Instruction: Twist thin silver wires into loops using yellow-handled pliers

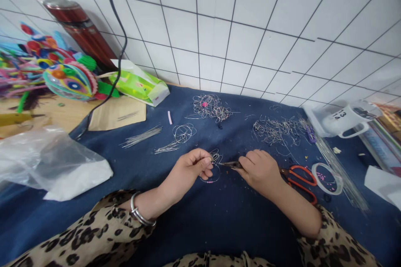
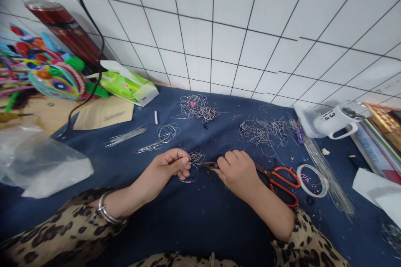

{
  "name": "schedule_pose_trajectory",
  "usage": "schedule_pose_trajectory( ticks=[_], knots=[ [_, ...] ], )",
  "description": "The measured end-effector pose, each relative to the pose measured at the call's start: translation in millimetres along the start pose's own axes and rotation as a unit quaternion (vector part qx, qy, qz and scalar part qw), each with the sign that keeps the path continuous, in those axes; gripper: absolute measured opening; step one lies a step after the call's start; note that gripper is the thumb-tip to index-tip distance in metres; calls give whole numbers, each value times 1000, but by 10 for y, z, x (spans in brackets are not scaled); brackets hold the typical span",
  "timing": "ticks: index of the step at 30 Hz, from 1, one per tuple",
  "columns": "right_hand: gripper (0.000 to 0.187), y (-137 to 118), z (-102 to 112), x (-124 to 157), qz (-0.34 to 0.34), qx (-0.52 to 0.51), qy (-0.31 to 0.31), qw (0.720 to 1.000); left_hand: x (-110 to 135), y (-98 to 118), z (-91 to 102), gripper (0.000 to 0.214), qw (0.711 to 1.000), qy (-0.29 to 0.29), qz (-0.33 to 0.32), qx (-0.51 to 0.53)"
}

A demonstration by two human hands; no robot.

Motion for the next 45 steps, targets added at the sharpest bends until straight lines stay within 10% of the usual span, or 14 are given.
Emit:
schedule_pose_trajectory(
  ticks=[45],
  knots=[
    [35,-8,36,-8,-37,-121,-10,992,9,37,-35,27,997,-68,-18,-32]
  ],
)
Point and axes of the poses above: each hand's wrist, its own x-axis away from the middle knuckle, its own z-axis out of the back of the hand, y = z × x, the point moved 1 cm from there along -x, towards the middle knuckle, and after that the axes turned 3 degrees about -z, right-handed, at the moved point
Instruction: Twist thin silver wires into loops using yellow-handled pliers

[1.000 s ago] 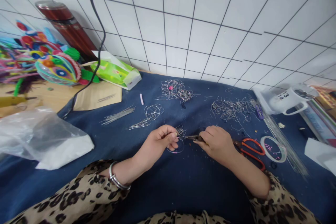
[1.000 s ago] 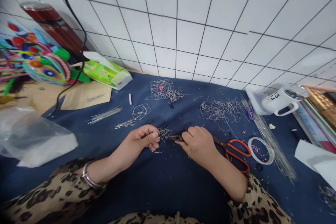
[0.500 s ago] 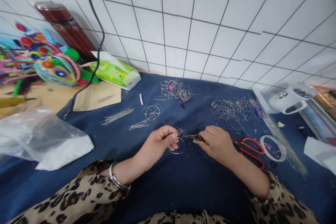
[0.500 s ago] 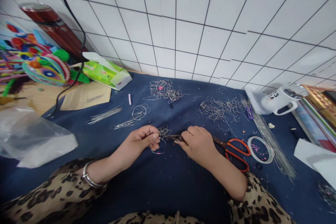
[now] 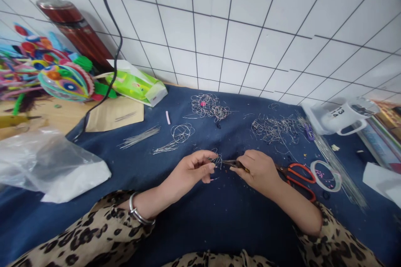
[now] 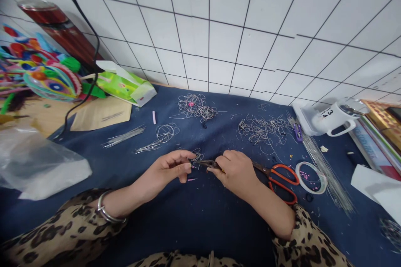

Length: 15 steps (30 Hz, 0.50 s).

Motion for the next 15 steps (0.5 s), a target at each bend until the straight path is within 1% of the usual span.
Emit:
schedule_pose_trajectory(
  ticks=[7,11,15],
  knots=[
    [34,6,4,-3,0,4,8,1000,5,-23,-26,28,999,-13,5,49],
    [35,9,1,-2,3,6,11,1000,11,-21,-27,23,998,-25,6,50],
    [34,11,-3,-2,-1,2,5,1000,10,-13,-25,21,997,-30,23,60]
  ],
)
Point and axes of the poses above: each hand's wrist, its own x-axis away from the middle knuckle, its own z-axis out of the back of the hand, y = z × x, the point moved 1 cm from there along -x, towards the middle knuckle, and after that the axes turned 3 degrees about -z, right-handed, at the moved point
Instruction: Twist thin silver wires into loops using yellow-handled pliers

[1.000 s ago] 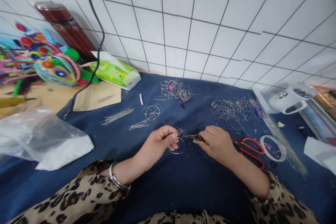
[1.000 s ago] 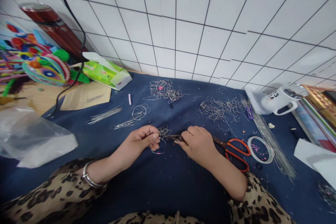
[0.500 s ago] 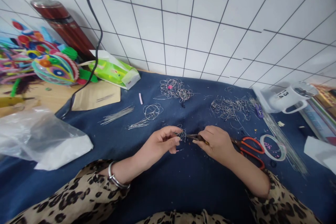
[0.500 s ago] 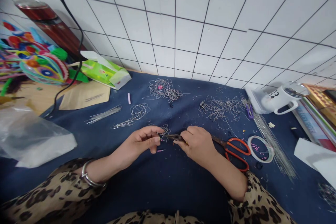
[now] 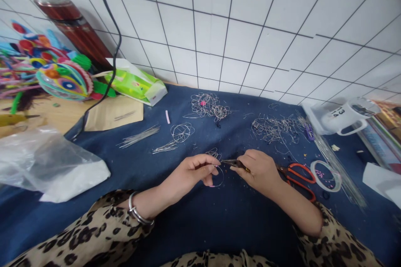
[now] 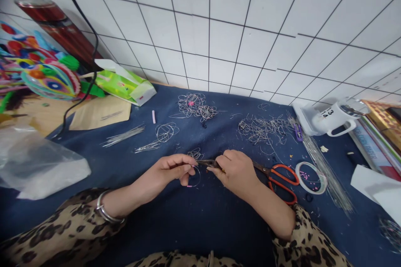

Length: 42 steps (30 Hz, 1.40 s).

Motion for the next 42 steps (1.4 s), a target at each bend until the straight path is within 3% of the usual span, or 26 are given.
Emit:
schedule_pose_trajectory(
  ticks=[30,42],
  knots=[
    [34,-55,1,-7,-9,-21,-1,1000,-15,-31,15,17,999,-21,28,13],
    [35,-47,3,1,-28,-43,-23,998,-25,-48,38,17,999,-4,36,31]
  ],
)
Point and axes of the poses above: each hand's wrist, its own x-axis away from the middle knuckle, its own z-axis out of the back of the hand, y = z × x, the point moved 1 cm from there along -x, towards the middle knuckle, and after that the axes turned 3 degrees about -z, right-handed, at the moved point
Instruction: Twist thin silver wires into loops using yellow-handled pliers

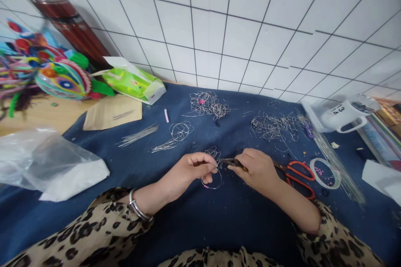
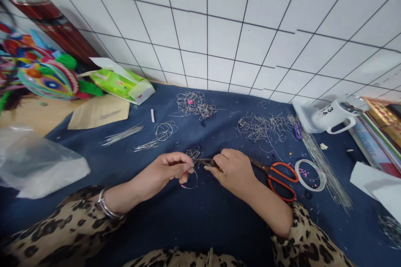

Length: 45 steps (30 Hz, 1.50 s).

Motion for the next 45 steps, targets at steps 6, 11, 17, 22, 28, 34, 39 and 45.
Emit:
schedule_pose_trajectory(
  ticks=[6,11,17,22,28,34,39,45],
  knots=[
    [23,-22,72,-47,-111,-187,-45,975,1,9,-7,16,1000,-8,2,8],
    [15,-146,36,-107,-138,-293,-86,942,7,-4,-23,16,1000,-25,-4,4],
    [20,-209,-1,-163,-137,-319,-97,933,25,15,-22,16,999,-25,-26,-28],
    [19,-247,48,-227,-163,-355,-101,915,32,31,-16,15,998,-23,-37,-47],
    [17,-289,38,-270,-184,-351,-76,915,24,2,7,18,998,-26,-29,-42],
    [18,-289,2,-248,-195,-358,-67,911,25,55,-13,16,997,-42,-35,-55],
    [20,-300,-3,-234,-199,-335,-48,920,28,82,-33,18,996,-42,-41,-62],
    [24,-338,-31,-188,-214,-319,-19,923,27,62,-27,19,996,-37,-38,-74]
  ],
)
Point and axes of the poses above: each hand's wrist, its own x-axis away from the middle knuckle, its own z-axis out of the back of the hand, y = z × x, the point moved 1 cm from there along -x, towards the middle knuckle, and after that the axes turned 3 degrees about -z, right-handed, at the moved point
